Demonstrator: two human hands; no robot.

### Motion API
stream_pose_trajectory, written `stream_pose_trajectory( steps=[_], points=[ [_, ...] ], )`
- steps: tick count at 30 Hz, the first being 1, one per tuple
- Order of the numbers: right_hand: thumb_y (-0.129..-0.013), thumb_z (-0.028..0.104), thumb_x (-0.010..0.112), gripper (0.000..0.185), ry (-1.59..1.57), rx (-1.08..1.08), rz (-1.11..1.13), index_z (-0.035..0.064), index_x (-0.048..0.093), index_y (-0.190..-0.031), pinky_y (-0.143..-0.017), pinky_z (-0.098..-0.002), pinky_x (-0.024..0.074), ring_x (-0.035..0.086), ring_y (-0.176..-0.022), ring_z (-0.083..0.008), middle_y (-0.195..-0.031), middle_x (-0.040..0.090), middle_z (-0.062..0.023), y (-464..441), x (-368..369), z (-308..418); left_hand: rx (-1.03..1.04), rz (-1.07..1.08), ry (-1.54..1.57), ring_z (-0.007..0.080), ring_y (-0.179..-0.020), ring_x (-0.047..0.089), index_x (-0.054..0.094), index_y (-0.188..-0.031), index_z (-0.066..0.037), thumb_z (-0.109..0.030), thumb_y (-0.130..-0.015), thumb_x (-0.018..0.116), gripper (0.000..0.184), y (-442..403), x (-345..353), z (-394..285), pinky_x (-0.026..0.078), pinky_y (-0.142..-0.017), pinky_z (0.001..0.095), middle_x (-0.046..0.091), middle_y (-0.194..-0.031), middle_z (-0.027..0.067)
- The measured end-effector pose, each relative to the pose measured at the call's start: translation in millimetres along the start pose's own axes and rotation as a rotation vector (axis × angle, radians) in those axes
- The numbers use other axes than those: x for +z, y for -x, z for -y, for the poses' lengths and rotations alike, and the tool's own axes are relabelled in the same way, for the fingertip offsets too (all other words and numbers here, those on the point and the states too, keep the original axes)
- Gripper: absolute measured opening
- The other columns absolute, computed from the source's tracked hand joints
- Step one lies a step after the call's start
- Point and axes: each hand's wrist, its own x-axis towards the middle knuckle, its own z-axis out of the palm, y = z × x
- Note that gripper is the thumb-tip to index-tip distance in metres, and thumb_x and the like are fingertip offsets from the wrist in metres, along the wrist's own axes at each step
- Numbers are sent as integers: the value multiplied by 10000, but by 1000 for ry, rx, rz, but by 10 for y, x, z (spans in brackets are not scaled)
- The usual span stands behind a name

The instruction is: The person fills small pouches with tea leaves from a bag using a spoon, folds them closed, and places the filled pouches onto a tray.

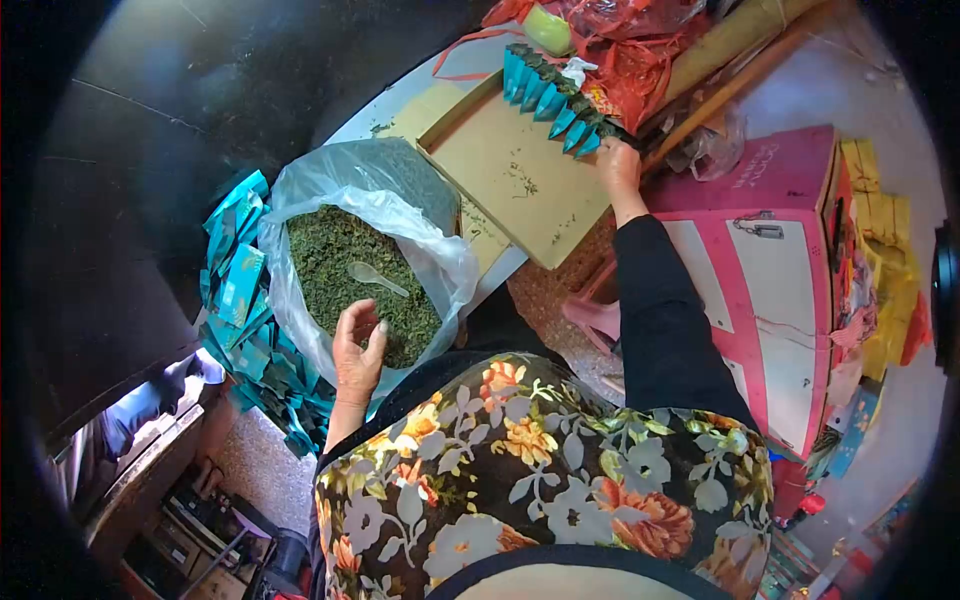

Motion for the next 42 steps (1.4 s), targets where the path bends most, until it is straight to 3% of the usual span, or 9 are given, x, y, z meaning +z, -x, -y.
stream_pose_trajectory(
  steps=[12,19,31,37,40,42],
  points=[
    [-753,166,588,299,88,4,39,110,652,-1039,-760,-456,493,614,-861,-405,-864,623,-260,40,54,-30,-30,14,-25,103,-914,554,514,-1169,-40,-28,-850,604,332,-24,-51,25,454,-835,246,571,-1010,22],
    [-765,164,549,243,20,-37,-6,115,640,-985,-732,-498,471,597,-831,-442,-832,612,-273,83,65,-64,-23,12,2,80,-861,537,524,-1141,-35,-28,-851,599,299,2,-55,35,443,-792,224,578,-988,14],
    [-771,172,567,307,31,21,-60,135,599,-1074,-750,-485,476,611,-846,-428,-852,631,-261,91,73,-64,-70,31,60,93,-893,554,510,-1163,-39,-16,-861,591,314,34,-59,116,455,-809,231,584,-990,19],
    [-776,170,573,326,25,-74,-57,120,559,-1097,-737,-491,470,603,-866,-426,-868,626,-260,90,59,-96,-83,37,53,106,-939,558,507,-1178,-38,-17,-857,584,331,37,-67,133,451,-844,244,579,-1007,24],
    [-791,185,593,391,-85,-160,-106,141,530,-1174,-723,-481,479,611,-840,-424,-889,636,-238,196,-16,-74,-81,46,-72,113,-939,567,517,-1161,-24,-52,-842,599,330,38,-77,30,459,-842,257,593,-1001,43],
    [-804,214,568,442,-42,-41,-52,143,482,-1232,-743,-480,464,600,-883,-428,-942,633,-237,289,-72,14,-84,95,-13,106,-918,562,554,-1102,-14,-62,-842,607,270,92,-154,-154,461,-830,258,601,-983,39]
  ],
)
